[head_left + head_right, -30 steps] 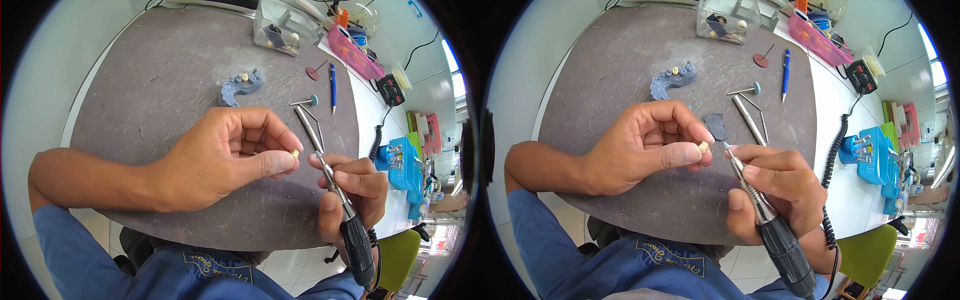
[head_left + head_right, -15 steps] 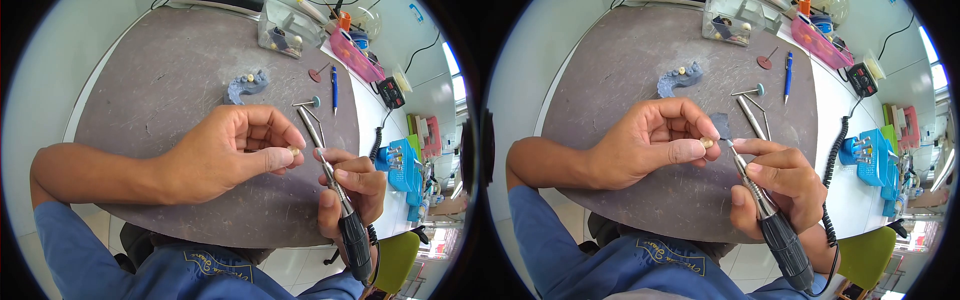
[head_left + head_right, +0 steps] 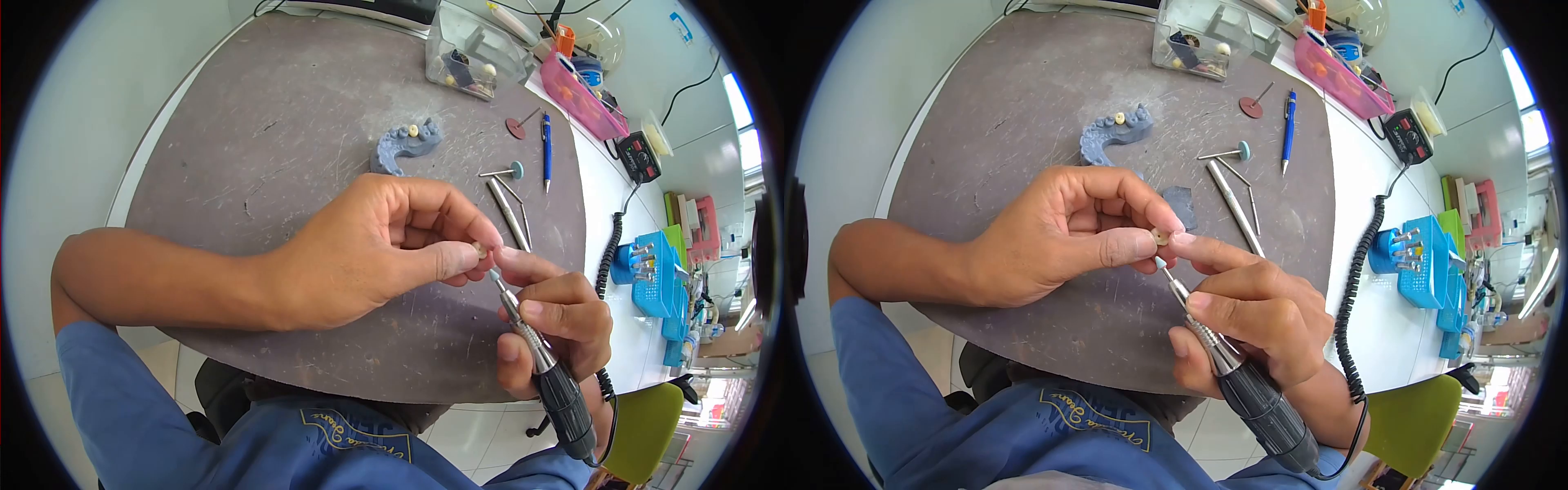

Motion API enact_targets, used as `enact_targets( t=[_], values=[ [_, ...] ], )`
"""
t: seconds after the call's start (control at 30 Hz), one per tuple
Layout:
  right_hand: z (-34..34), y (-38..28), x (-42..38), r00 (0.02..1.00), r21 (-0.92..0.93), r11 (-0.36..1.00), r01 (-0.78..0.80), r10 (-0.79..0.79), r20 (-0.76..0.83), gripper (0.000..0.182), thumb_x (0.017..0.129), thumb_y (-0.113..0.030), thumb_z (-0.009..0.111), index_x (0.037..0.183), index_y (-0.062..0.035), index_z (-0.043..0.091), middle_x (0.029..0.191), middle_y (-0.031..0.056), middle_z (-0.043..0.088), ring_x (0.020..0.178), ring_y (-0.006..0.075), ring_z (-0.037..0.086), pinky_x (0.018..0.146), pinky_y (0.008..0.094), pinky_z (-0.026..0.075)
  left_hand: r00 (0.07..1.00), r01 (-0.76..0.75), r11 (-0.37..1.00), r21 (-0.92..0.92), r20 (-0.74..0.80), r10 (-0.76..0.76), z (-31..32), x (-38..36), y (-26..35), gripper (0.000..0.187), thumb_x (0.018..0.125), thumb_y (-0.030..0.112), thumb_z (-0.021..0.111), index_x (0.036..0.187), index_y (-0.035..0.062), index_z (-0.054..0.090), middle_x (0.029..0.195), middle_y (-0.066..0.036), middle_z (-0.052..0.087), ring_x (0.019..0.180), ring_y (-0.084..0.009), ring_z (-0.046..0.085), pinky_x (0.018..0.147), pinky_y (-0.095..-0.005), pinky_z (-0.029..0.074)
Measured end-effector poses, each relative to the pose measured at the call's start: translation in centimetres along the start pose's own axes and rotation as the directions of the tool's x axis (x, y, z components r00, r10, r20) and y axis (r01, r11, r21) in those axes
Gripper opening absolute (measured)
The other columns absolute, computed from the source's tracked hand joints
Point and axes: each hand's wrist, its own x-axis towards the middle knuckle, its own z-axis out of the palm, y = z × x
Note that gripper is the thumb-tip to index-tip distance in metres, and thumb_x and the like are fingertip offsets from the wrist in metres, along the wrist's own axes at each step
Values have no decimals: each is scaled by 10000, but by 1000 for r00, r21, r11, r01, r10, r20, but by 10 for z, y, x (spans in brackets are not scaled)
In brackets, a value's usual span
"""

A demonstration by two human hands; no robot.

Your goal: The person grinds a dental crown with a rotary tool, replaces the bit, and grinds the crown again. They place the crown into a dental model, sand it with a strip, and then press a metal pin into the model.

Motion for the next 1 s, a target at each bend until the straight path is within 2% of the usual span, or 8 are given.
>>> enact_targets(
  t=[0.1, 0.17, 0.23, 0.4, 0.57, 0.63, 0.7, 1.0],
  values=[
    [3, 2, 1, 1000, 27, 1000, -2, 2, -6, 326, 868, -177, 696, 1058, -10, 490, 854, 164, 584, 1025, 410, 656, 863, 423, 572, 999, 6, 1000, 12, -37, -5, 1, -1, -1, 168, 921, 60, 631, 1079, 9, 608, 1016, -54, 638, 945, -110, 615, 879, -268, 513],
    [7, 4, 3, 994, 37, 999, 29, -25, -103, 309, 754, -57, 769, 974, -8, 558, 804, 145, 637, 948, 387, 698, 694, 358, 619, 998, 5, 1000, 23, -62, -4, 0, -1, -3, 162, 909, 56, 646, 1060, 16, 602, 1011, -49, 634, 943, -105, 612, 879, -262, 507],
    [7, 4, 3, 994, 36, 999, 31, -27, -104, 307, 751, -55, 769, 971, -7, 561, 799, 146, 637, 945, 386, 699, 691, 355, 619, 999, -28, 999, 25, -27, 28, -1, -1, -5, 154, 900, 47, 661, 1035, 29, 589, 1008, -44, 629, 947, -99, 607, 884, -254, 500],
    [5, 5, 2, 997, 39, 999, 35, -32, -73, 322, 751, -46, 764, 993, -3, 556, 801, 142, 633, 954, 380, 699, 698, 352, 615, 999, -17, 1000, 20, -50, 18, 0, -2, -3, 143, 903, 54, 664, 1024, 31, 592, 1011, -43, 629, 961, -102, 608, 891, -253, 501],
    [4, 8, 1, 987, 130, 991, 28, -7, -159, 318, 772, -3, 711, 1021, 41, 518, 808, 173, 612, 913, 398, 698, 730, 397, 604, 999, -28, 1000, 9, -38, 28, 0, -1, -2, 148, 909, 58, 659, 1043, 21, 607, 1027, -49, 636, 980, -109, 611, 888, -256, 506],
    [6, 12, 2, 979, 125, 989, 81, -55, -198, 288, 774, 5, 689, 995, 63, 514, 797, 195, 611, 861, 395, 701, 734, 412, 600, 999, -21, 1000, 5, -26, 21, 1, -1, -2, 152, 917, 60, 647, 1060, 14, 620, 1045, -59, 643, 1006, -115, 612, 891, -263, 510],
    [8, 11, 1, 972, 89, 996, 21, 0, -236, 279, 769, 0, 691, 977, 72, 520, 789, 195, 616, 835, 377, 706, 719, 397, 597, 999, -15, 1000, 9, -33, 15, 2, -1, 1, 160, 922, 63, 642, 1072, 11, 623, 1047, -65, 647, 1010, -119, 615, 896, -266, 511],
    [8, 5, 2, 975, 80, 997, -17, 34, -220, 276, 741, 4, 720, 942, 68, 542, 780, 188, 621, 832, 347, 713, 693, 350, 584, 998, 24, 1000, 13, -53, -24, 4, -3, 4, 185, 935, 60, 619, 1106, -12, 626, 1039, -89, 662, 978, -140, 649, 903, -279, 523]
  ],
)
